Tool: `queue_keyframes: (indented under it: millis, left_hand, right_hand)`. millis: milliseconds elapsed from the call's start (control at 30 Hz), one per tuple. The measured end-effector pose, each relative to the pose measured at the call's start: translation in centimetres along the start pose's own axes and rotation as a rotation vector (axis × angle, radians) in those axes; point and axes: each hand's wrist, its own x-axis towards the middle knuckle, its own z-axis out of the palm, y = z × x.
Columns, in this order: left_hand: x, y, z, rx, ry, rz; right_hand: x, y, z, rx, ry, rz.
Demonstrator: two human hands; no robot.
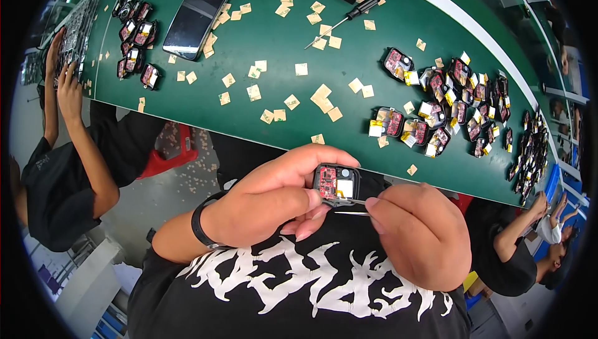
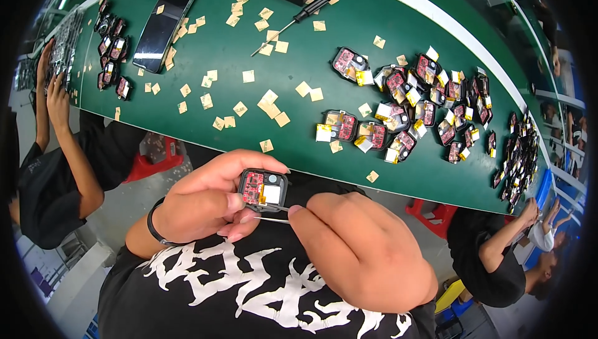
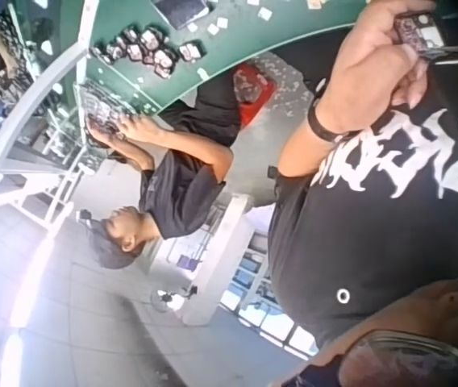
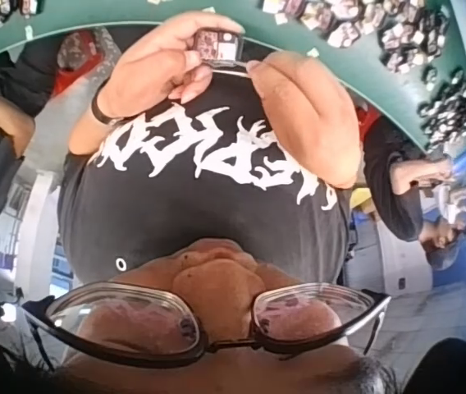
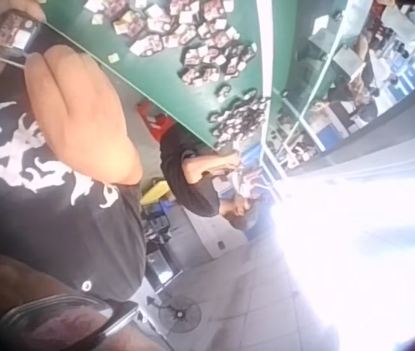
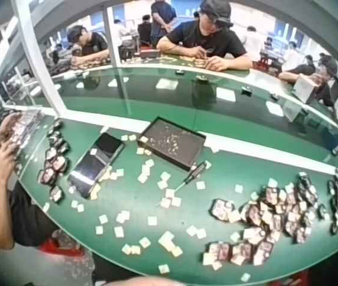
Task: Assembling small electronic components, specifically attaching a small cable or sensor to a circuit board within a small plastic casing using tweezers.
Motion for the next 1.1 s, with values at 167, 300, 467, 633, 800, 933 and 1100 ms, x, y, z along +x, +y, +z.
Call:
queue_keyframes:
  millis: [167,300,467,633,800,933,1100]
  left_hand:
    - [0.2,0.2,0.0,0.012,0.007,0.023]
    - [0.0,0.2,0.0,0.045,0.021,0.036]
    - [0.0,0.3,0.2,0.078,0.044,0.036]
    - [0.0,0.4,0.4,0.083,0.049,0.042]
    - [0.0,0.2,0.2,0.079,0.044,0.053]
    - [0.0,0.4,0.4,0.058,0.027,0.047]
    - [-0.1,0.5,0.6,0.057,0.028,0.023]
  right_hand:
    - [0.4,-0.5,0.7,-0.069,0.235,-0.076]
    - [0.5,0.1,0.4,-0.113,0.214,-0.204]
    - [1.4,-0.1,0.9,-0.312,0.293,-0.309]
    - [1.5,-0.3,1.2,-0.347,0.312,-0.361]
    - [1.7,-1.3,1.2,-0.434,0.282,-0.373]
    - [1.2,-1.1,1.4,-0.5,0.248,-0.411]
    - [1.5,-1.7,0.8,-0.488,0.195,-0.403]
